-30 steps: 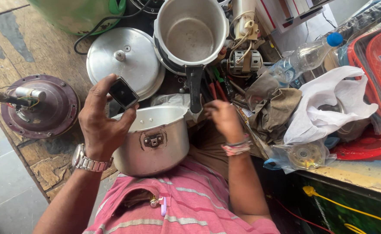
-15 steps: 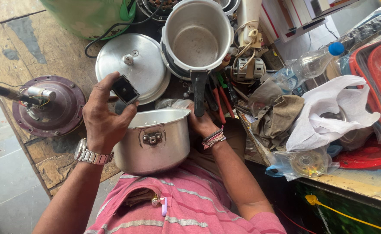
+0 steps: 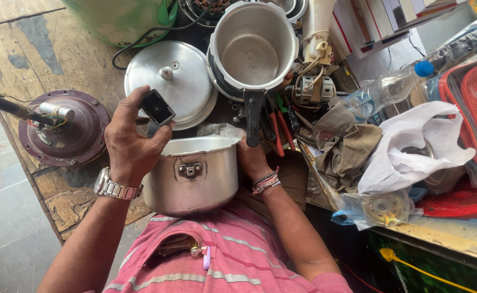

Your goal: The person repairs a pressure cooker by removing and reattaching its handle. They use a screwdriver to loosen and tighten screws, then use pliers to adjust a small metal component on the cooker's body. The person also handles a small bag of screws and a pressure cooker lid.

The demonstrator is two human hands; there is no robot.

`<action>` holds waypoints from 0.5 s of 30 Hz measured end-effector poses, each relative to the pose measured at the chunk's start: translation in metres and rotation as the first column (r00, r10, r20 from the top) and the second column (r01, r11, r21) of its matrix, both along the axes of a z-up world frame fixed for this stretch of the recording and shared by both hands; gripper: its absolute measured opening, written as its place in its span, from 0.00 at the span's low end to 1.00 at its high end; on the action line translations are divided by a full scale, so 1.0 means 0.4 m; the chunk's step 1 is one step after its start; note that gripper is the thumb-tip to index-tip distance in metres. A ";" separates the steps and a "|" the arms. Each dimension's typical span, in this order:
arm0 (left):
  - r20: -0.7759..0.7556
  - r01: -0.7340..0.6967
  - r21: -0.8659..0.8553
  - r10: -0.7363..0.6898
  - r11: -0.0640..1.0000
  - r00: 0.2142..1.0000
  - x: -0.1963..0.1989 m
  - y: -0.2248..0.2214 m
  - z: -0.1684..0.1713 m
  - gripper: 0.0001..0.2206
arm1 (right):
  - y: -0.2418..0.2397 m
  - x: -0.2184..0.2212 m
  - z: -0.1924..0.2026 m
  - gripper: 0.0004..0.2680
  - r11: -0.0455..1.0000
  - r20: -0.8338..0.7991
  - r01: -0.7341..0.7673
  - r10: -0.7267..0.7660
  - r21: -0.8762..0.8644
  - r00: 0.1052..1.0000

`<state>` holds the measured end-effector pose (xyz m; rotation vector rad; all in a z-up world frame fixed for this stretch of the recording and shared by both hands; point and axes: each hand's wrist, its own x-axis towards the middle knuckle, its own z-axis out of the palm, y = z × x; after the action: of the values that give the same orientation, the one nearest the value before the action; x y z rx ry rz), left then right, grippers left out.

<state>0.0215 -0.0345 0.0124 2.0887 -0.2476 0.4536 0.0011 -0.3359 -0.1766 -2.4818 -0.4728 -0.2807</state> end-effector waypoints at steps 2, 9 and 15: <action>-0.009 0.012 -0.013 -0.012 1.000 1.000 0.000 -0.001 0.001 0.30 | -0.009 0.000 -0.020 0.04 0.973 -0.101 0.090 -0.114 -0.213 0.988; -0.023 -0.007 0.006 0.007 1.000 1.000 -0.003 0.001 -0.007 0.30 | -0.057 -0.017 0.000 0.02 0.661 -0.584 0.514 -0.139 0.546 0.800; 0.042 0.049 -0.060 -0.047 0.997 0.998 -0.001 -0.001 -0.030 0.28 | -0.091 -0.020 0.041 0.10 0.157 -0.675 0.657 0.127 0.737 0.727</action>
<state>0.0210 -0.0349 0.0004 2.0117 -0.3034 0.4694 -0.0070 -0.3723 -0.1603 -1.1283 0.4567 0.1169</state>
